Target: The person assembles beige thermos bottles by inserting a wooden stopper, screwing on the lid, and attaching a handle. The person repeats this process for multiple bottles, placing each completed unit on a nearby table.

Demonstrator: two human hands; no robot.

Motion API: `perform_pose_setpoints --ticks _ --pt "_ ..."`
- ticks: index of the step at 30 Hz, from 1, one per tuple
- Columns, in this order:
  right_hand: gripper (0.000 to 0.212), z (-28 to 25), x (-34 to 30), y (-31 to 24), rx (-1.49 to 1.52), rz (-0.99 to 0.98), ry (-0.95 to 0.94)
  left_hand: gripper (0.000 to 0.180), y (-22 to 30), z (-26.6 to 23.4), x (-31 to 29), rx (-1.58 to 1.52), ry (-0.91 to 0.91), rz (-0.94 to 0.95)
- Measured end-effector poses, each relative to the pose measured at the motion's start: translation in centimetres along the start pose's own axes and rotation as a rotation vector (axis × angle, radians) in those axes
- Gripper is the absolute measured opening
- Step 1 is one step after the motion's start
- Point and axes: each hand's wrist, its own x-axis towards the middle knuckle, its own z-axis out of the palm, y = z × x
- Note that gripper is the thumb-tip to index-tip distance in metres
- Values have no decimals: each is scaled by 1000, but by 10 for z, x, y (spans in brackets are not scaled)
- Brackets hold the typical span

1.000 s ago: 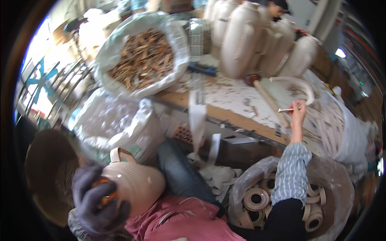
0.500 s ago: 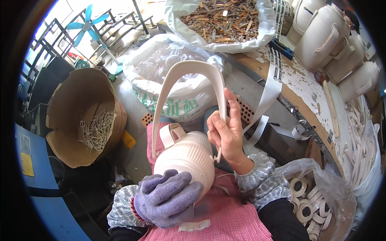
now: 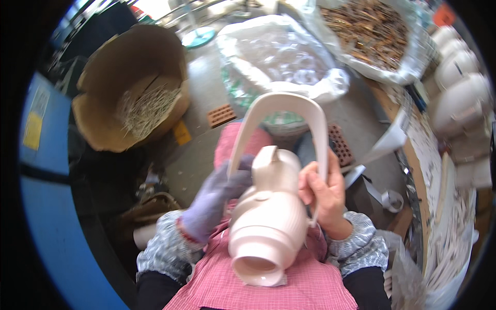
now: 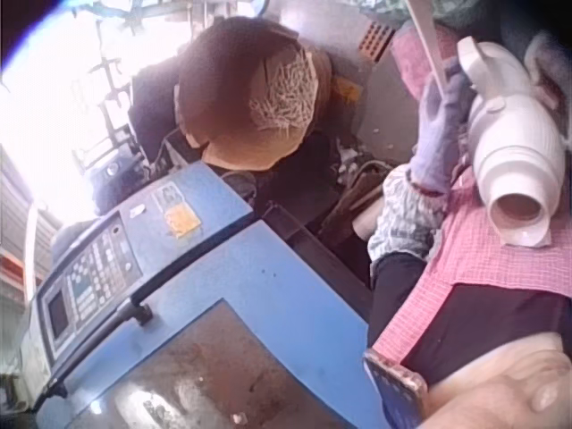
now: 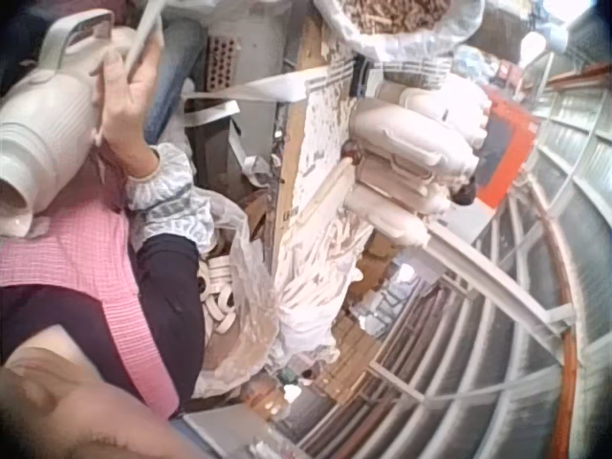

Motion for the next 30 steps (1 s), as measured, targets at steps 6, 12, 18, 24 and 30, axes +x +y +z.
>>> perform_pose_setpoints --ticks 6,12,18,24,30 --pt "53 -33 1 -12 -109 110 -82 22 -23 10 -8 -204 -138 -52" --pt "43 -35 0 -17 -93 210 -80 17 -39 20 -5 -167 -64 55" --pt "36 -34 -4 -12 -84 221 -80 17 -41 25 -20 -200 4 79" --pt "50 -11 -4 -1 -170 -23 103 19 -45 27 -7 -158 -12 518" --pt "54 6 83 -16 -973 -776 -241 29 11 -13 17 53 -193 535"
